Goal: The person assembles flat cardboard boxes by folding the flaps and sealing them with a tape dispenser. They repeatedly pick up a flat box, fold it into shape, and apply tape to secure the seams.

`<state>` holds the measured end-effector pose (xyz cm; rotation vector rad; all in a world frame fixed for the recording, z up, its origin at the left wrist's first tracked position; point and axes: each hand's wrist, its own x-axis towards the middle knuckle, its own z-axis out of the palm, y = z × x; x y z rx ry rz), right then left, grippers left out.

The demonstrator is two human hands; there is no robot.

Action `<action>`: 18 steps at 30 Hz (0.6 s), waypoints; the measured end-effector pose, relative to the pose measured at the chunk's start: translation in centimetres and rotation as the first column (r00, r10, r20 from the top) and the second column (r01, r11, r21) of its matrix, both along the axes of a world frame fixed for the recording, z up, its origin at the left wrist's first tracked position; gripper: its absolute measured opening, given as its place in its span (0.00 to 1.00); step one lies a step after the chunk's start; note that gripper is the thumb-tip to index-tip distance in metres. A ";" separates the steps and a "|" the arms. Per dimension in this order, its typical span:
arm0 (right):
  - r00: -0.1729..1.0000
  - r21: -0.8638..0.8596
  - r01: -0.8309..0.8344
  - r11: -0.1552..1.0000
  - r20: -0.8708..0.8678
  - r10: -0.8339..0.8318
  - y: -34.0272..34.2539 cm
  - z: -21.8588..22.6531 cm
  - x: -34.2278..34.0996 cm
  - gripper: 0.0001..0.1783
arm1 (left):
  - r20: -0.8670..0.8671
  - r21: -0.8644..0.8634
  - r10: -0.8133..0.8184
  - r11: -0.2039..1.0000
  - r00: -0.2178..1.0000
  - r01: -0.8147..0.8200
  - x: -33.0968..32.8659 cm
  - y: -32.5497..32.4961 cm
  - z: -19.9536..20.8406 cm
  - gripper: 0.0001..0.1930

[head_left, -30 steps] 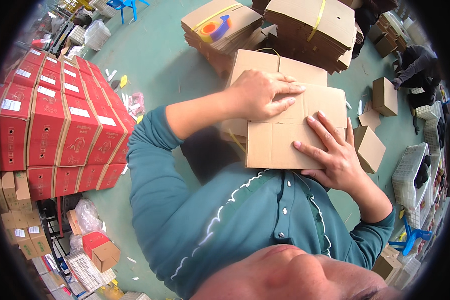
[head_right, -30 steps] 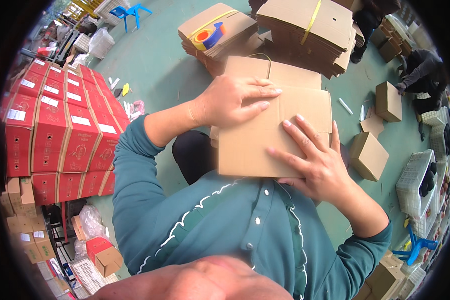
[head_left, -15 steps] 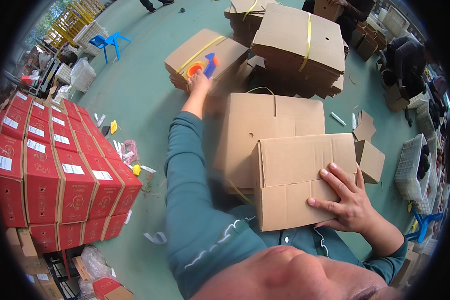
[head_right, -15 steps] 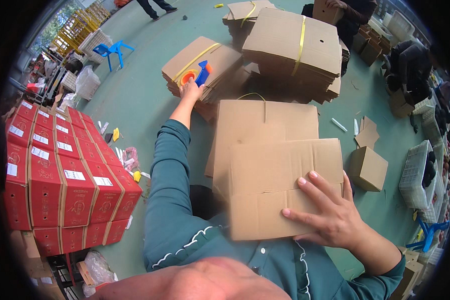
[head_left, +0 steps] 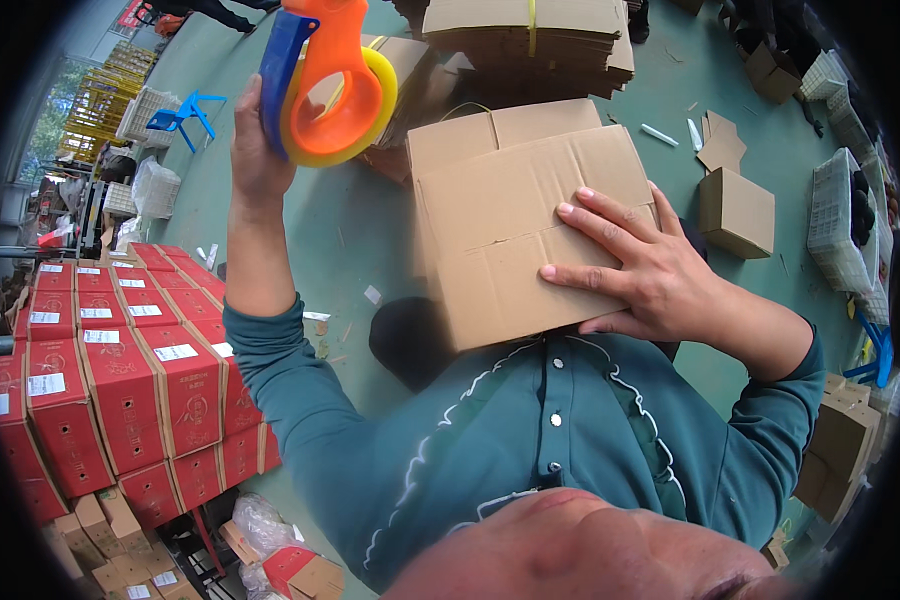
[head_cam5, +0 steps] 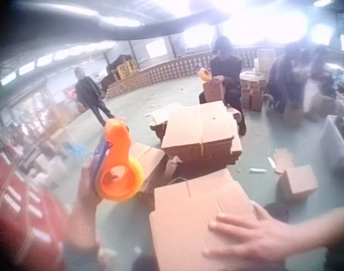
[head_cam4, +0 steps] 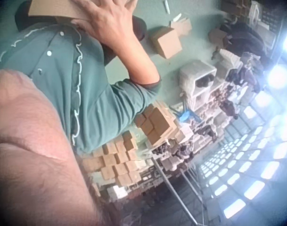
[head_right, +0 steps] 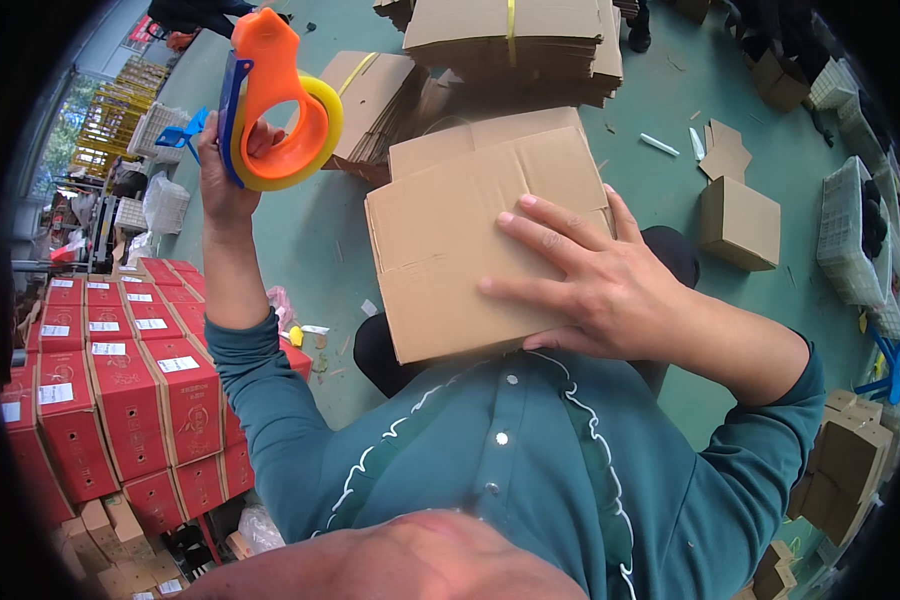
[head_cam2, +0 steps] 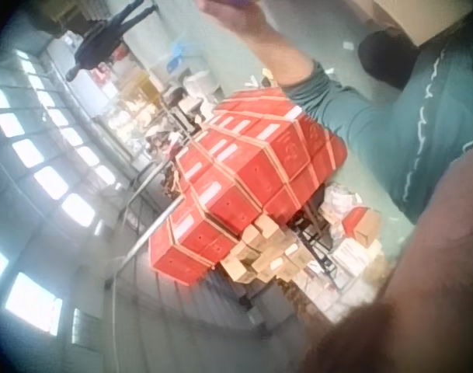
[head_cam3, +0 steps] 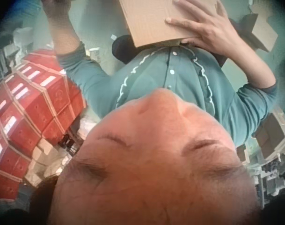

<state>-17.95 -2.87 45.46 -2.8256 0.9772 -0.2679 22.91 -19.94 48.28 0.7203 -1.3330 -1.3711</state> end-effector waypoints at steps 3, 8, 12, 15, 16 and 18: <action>0.999 -0.037 0.004 0.999 0.042 -0.002 0.5 -0.4 -0.6 0.37 | 0.017 0.139 -0.088 0.987 0.996 0.085 -6.3 8.5 4.6 0.31; 0.983 -0.070 -0.023 0.997 0.178 0.035 0.5 -1.6 -0.9 0.38 | 0.452 0.198 -0.195 0.973 0.870 0.116 -11.3 12.9 4.8 0.35; 0.975 -0.050 0.027 0.998 0.223 -0.015 0.5 -2.7 -1.5 0.43 | 0.489 0.253 -0.246 0.958 0.837 0.133 -12.4 12.1 4.5 0.35; 0.976 -0.030 0.022 0.999 0.218 -0.015 0.4 -2.9 -1.4 0.44 | 0.506 0.257 -0.305 0.946 0.807 0.196 -13.6 12.2 4.7 0.35; 0.968 -0.041 0.004 0.999 0.251 0.007 0.0 -3.5 -1.4 0.45 | 0.538 0.248 -0.306 0.948 0.785 0.200 -13.7 12.0 4.8 0.34; 0.955 0.047 -0.042 0.998 0.297 0.027 -0.1 -2.9 -2.4 0.43 | 0.562 0.245 -0.306 0.949 0.768 0.199 -13.0 11.8 4.3 0.33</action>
